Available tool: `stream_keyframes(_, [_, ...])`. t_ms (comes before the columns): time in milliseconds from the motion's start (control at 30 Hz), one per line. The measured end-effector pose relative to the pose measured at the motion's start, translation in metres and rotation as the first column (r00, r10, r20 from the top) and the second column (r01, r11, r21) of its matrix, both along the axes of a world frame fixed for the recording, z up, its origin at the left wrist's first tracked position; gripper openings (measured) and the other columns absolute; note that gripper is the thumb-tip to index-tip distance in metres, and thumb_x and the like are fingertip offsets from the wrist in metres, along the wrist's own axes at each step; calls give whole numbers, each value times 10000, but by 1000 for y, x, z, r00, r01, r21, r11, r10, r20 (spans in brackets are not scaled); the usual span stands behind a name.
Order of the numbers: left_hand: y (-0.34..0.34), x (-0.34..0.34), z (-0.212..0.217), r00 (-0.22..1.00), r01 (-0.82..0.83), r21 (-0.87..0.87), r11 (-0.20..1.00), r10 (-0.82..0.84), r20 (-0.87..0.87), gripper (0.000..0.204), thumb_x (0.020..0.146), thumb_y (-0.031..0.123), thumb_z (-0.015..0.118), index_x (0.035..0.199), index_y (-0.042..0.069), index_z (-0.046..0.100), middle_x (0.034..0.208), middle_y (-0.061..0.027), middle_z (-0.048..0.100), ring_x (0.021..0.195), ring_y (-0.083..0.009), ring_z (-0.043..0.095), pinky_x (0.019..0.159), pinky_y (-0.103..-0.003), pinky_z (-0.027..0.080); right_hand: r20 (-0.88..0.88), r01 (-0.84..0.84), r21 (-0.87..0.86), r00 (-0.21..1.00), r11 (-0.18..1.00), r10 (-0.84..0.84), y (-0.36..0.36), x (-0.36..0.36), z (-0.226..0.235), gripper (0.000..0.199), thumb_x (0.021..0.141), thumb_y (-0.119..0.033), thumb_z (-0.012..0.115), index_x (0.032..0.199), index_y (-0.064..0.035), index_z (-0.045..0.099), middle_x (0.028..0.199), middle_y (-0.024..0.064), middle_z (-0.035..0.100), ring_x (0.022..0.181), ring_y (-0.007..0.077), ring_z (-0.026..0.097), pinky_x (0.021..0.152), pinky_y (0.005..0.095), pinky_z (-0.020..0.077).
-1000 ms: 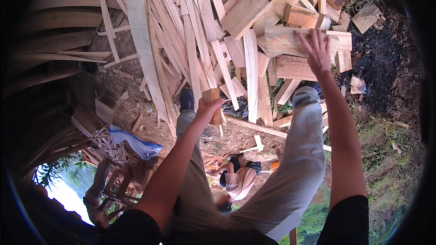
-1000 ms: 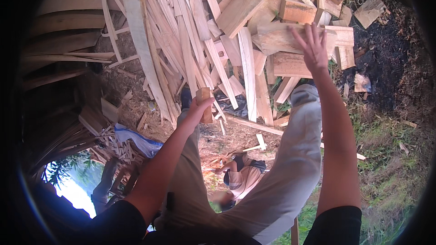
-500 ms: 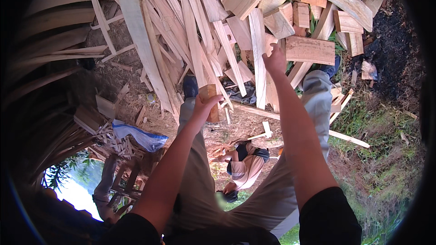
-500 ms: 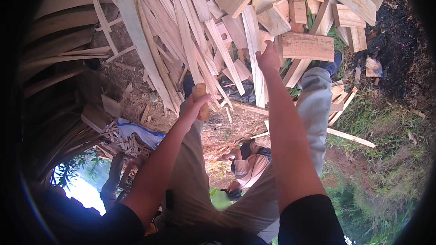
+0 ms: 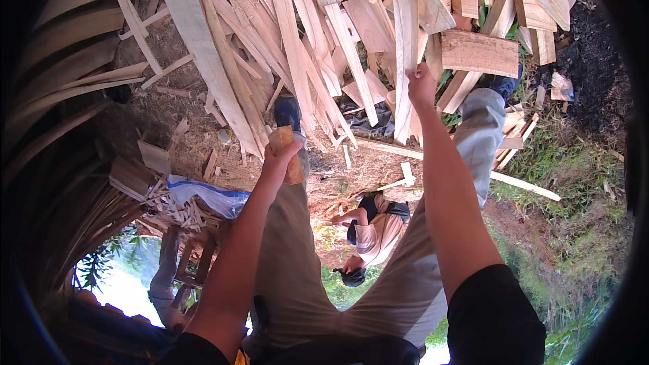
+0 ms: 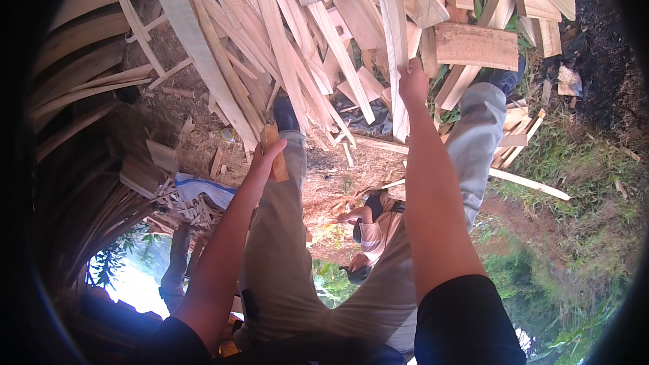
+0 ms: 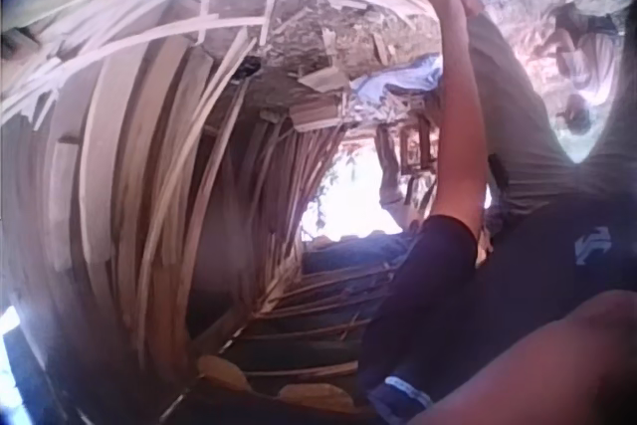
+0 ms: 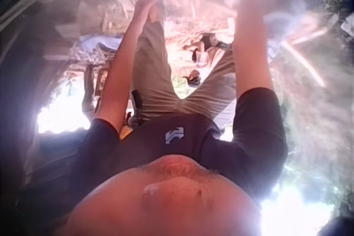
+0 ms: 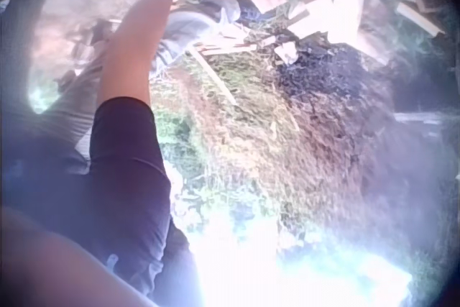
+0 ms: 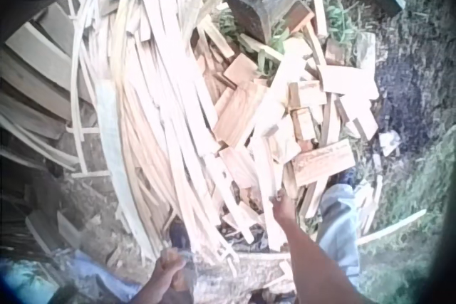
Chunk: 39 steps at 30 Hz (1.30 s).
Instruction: The person repeatedly picks up small pieces of wood from a large pile on the ground, briefly turns them over in their hands, and places them back down. The person continues this repetitive handling of individual wood pieces throughout the clip.
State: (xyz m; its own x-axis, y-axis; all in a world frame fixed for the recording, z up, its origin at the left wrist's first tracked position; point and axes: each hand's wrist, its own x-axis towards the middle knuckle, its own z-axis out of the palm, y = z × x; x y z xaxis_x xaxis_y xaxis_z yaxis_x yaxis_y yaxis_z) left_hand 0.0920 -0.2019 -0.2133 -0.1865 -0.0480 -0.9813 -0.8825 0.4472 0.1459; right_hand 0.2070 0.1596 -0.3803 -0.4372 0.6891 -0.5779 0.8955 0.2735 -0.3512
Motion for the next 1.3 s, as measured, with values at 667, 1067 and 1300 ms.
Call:
stream_keyframes(667, [70, -30, 20, 991, 126, 91, 988, -129, 29, 814, 798, 466, 800, 1367, 8, 440, 1194, -87, 587, 1076, -171, 590, 945, -319, 467, -613, 387, 367, 785, 846, -93, 179, -27, 247, 167, 976, -70, 638, 1088, 30, 564, 926, 80, 634, 789, 124, 599, 682, 278, 495])
stream_keyframes(1067, [110, -59, 50, 979, 204, 146, 968, -200, -39, 780, 809, 441, 791, 1370, 35, 432, 1183, -79, 576, 1082, -166, 576, 947, -338, 462, -682, 824, -507, -203, 254, -703, 415, 88, 290, 744, 1042, -369, 514, 1460, 148, 180, 1444, 274, 390, 1391, 415, 400, 1153, 554, 405])
stream_keyframes(1300, [80, -49, 35, 983, 186, 48, 981, -185, -12, 768, 815, 444, 785, 1370, 35, 447, 1207, -85, 568, 1089, -179, 573, 964, -336, 451, -272, 99, 180, 961, 979, -47, 196, -19, 132, 396, 881, -201, 698, 1237, -46, 619, 1020, 158, 726, 890, 267, 705, 777, 376, 547])
